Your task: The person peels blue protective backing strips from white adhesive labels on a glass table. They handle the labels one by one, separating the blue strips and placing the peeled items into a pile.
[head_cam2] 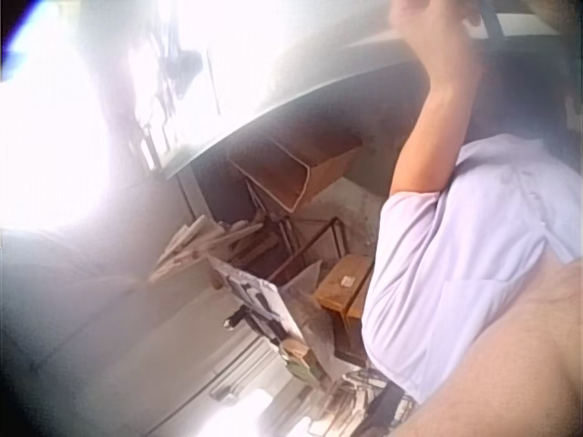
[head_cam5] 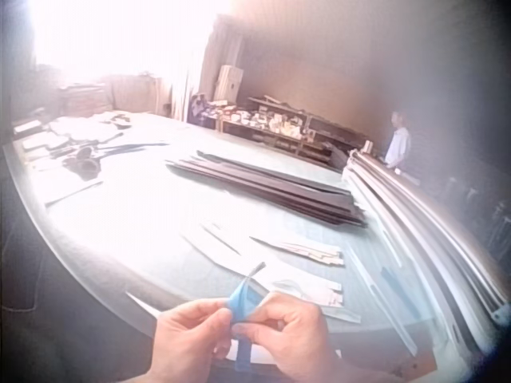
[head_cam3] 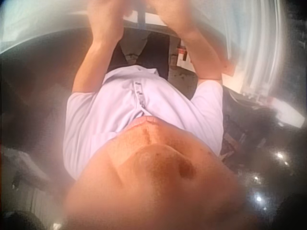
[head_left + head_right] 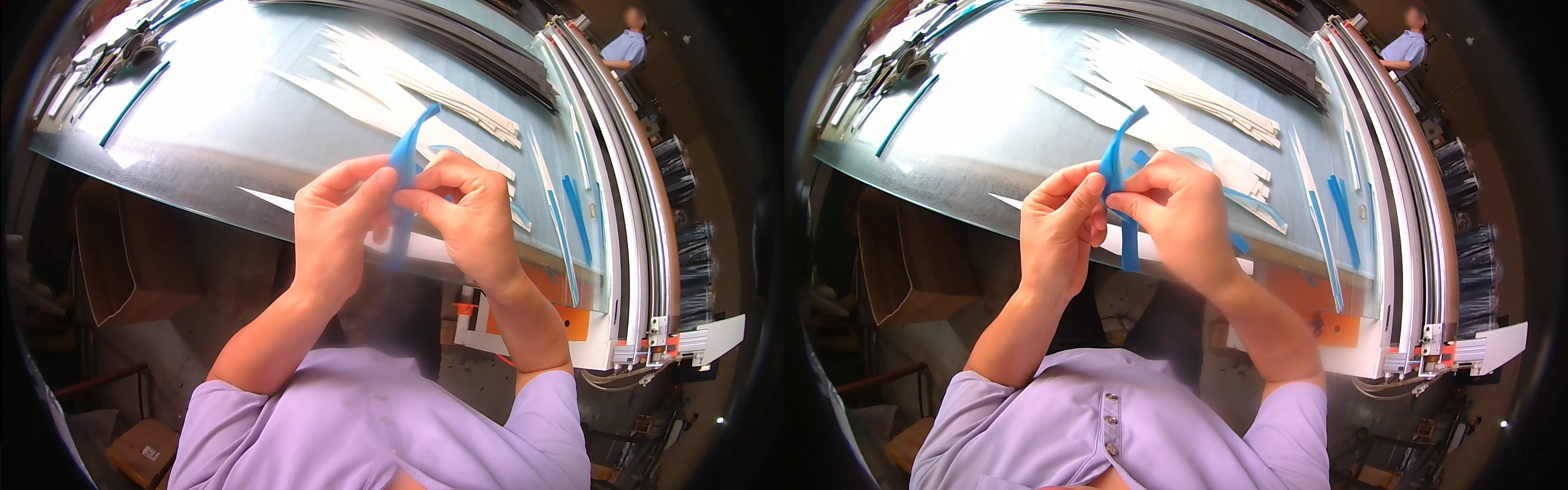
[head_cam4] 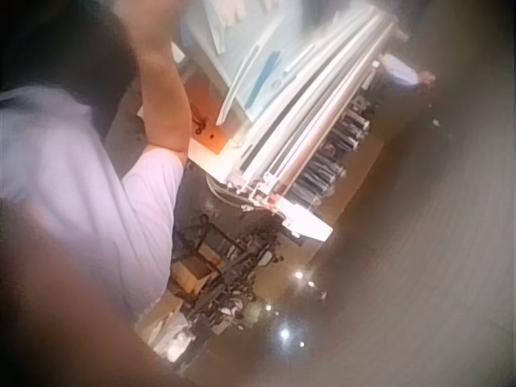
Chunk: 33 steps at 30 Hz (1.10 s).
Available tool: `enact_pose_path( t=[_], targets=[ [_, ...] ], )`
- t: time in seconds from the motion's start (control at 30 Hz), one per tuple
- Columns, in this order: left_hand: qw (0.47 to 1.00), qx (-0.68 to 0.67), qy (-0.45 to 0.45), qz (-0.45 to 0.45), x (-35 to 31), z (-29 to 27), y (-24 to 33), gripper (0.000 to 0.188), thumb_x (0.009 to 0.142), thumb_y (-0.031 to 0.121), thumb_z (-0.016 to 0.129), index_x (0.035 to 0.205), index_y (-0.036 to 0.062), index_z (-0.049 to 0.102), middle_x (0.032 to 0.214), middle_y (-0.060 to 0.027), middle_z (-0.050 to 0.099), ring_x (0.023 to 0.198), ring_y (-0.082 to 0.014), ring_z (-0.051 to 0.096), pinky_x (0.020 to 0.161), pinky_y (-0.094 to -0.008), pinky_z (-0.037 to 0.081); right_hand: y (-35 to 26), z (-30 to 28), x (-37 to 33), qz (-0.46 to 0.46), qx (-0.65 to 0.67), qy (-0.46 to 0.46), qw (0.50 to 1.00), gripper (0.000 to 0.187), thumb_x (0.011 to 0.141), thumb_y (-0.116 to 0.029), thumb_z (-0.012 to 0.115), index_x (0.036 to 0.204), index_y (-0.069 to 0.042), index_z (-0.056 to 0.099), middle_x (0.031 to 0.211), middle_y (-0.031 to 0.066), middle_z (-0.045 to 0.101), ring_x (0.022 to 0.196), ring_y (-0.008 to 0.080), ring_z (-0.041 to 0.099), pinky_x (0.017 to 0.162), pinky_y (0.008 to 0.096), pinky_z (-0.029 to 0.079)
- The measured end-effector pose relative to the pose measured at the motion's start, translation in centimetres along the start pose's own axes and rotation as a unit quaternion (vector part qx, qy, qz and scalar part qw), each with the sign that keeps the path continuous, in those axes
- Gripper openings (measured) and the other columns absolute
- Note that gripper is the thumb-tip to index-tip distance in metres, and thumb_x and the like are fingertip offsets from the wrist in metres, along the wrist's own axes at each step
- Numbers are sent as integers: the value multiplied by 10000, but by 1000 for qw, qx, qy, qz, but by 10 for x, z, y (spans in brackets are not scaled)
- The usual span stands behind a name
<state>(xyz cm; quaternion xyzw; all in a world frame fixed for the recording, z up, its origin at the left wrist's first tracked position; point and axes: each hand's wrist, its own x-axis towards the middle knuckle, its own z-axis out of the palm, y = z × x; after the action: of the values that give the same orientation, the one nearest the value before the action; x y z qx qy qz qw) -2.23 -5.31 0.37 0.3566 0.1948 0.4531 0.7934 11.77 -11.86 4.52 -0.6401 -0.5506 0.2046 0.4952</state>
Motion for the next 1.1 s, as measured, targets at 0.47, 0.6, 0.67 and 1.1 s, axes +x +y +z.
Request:
enact_pose_path(
  t=[0.47, 0.6, 0.67, 1.1],
  targets=[
    [999, -22, 18, 46, 12, -11, -4, 123, 989, 121, 714, 1063, 22, 711, 801, 3, 682, 636, -48, 579, 535, -196, 401, 59, -55, 32, 102, -60, 95, 988, 136, 898, -106, 784, 940, 20, 755, 691, -8, 618, 626, 61, 521, 583, 232, 411],
    [998, -37, 14, 51, 15, -10, -4, 124, 987, 115, 716, 1065, 20, 712, 807, -9, 690, 637, -49, 585, 536, -193, 421, 96, -74, 44, 104, -269, 76, 955, 149, 877, -99, 777, 970, 18, 763, 672, 64, 666, 607, 141, 599, 588, 318, 465],
    [998, -44, 10, 49, 15, -10, -3, 120, 983, 107, 719, 1066, 20, 713, 811, -15, 698, 634, -52, 596, 535, -190, 437, 106, -76, 44, 3, -367, 98, 925, 165, 861, -102, 780, 980, 9, 756, 698, 125, 678, 621, 223, 638, 618, 367, 491],
    [999, -14, 17, 25, 16, -3, -11, 102, 971, 90, 727, 1052, 28, 716, 813, -20, 714, 639, -66, 635, 554, -200, 491, 42, -56, 43, 26, -297, 78, 951, 271, 821, -1, 769, 1087, -19, 721, 765, 140, 695, 702, 312, 687, 676, 392, 532]
  ],
)
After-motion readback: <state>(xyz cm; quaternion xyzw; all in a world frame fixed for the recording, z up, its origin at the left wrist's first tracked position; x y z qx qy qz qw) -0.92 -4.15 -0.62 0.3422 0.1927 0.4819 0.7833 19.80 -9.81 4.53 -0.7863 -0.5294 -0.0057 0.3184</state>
